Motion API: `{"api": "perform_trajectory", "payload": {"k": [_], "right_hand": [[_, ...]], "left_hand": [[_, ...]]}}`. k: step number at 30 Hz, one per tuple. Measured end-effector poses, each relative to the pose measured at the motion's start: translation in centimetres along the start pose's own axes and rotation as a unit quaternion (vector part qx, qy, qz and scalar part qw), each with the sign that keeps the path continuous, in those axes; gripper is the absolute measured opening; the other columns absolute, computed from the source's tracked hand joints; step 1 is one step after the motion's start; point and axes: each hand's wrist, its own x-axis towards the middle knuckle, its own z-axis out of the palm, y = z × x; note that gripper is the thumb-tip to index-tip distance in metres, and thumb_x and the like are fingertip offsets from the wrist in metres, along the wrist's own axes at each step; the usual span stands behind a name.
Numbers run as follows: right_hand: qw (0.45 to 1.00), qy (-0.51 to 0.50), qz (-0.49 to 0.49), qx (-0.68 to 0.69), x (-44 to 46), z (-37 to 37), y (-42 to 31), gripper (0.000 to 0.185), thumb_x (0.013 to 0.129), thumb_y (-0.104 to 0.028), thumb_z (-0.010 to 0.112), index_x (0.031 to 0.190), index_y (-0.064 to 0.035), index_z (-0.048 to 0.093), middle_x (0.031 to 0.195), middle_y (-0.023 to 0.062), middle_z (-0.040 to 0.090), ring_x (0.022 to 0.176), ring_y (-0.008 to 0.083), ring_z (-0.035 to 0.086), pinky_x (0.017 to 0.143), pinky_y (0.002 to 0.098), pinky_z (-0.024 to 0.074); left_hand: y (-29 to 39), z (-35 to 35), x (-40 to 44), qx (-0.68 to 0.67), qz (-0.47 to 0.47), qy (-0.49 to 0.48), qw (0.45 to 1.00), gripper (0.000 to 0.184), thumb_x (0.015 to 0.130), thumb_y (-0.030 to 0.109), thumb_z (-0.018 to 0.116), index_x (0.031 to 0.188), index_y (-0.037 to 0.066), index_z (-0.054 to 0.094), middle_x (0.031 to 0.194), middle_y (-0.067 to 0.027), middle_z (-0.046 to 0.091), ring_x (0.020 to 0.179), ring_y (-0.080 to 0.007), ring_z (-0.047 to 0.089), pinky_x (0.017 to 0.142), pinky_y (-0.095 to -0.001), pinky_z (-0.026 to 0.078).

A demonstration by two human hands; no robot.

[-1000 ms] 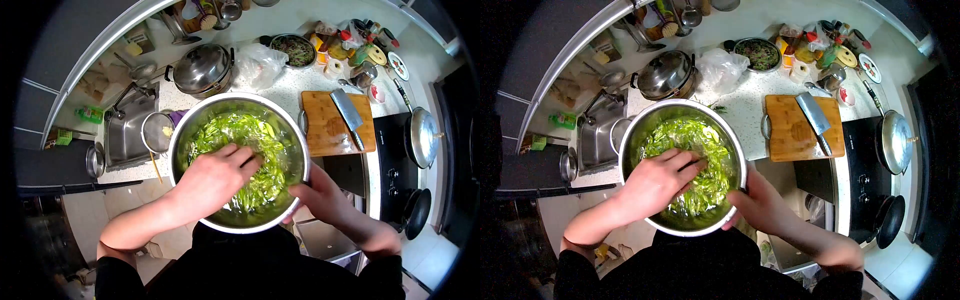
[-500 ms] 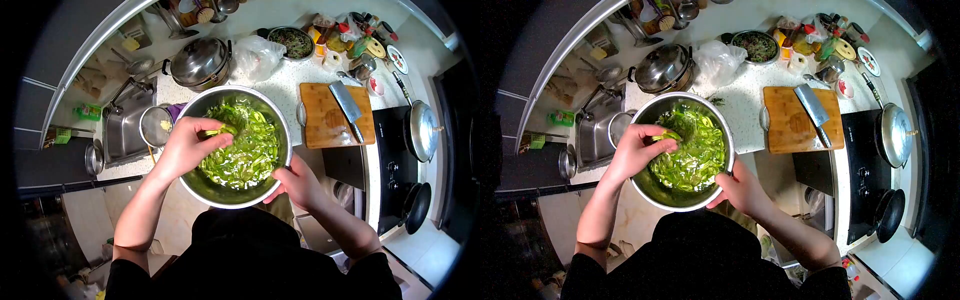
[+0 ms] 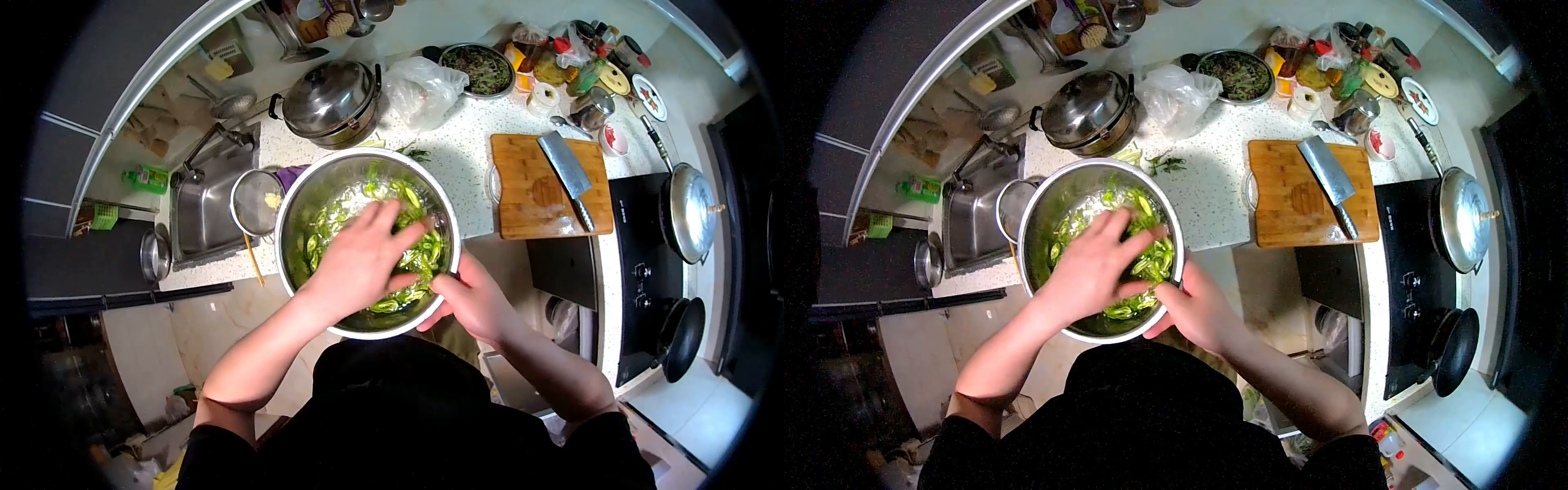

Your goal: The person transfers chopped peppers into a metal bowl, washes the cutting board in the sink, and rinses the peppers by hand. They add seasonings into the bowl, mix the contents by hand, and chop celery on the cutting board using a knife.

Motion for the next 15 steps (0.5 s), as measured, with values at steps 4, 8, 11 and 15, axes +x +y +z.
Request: {"api": "perform_trajectory", "payload": {"k": [4, 8, 11, 15], "right_hand": [[1.0, -0.017, 0.003, 0.026, 0.2, -0.4, 0.6, 0.051, 0.099, -0.005, 0.043, 0.148, -0.0028, 0.028, 0.126, 0.0157, 0.057, 0.091, 0.0232, 0.071, 0.066, 0.0317, 0.0653], [1.0, -0.013, -0.009, 0.015, 0.5, -0.4, 1.1, 0.051, 0.099, -0.004, 0.043, 0.148, -0.0031, 0.028, 0.126, 0.0159, 0.056, 0.091, 0.0232, 0.07, 0.065, 0.0327, 0.0656], [1.0, -0.009, -0.016, 0.018, 1.0, -0.5, 1.4, 0.053, 0.099, -0.003, 0.044, 0.149, -0.0035, 0.027, 0.127, 0.0159, 0.056, 0.091, 0.0235, 0.07, 0.063, 0.034, 0.0659], [0.999, 0.006, -0.025, 0.04, 1.2, -0.5, 1.6, 0.051, 0.097, -0.002, 0.043, 0.147, -0.0034, 0.031, 0.127, 0.0159, 0.057, 0.095, 0.0248, 0.07, 0.064, 0.0362, 0.0659]], "left_hand": [[-1.7, 0.1, -0.2, 0.038, -0.085, -0.03, 0.995, 0.031, 0.071, 0.009, 0.077, 0.101, 0.007, 0.072, 0.105, -0.0102, 0.066, 0.1, -0.0341, 0.066, 0.085, -0.0429, 0.056], [-3.5, 0.7, -1.4, -0.121, -0.063, -0.03, 0.99, 0.031, 0.069, -0.001, 0.073, 0.1, 0.004, 0.071, 0.102, -0.014, 0.071, 0.097, -0.0364, 0.068, 0.083, -0.0434, 0.056], [-2.4, -1.0, -2.1, -0.069, -0.108, -0.025, 0.991, 0.033, 0.07, -0.001, 0.073, 0.103, 0.003, 0.072, 0.103, -0.0144, 0.072, 0.1, -0.0353, 0.068, 0.088, -0.0429, 0.055], [-1.0, -2.6, -4.2, 0.089, -0.095, -0.028, 0.991, 0.043, 0.069, 0.015, 0.082, 0.111, 0.006, 0.073, 0.118, -0.0145, 0.066, 0.105, -0.0329, 0.064, 0.094, -0.0399, 0.054]]}}
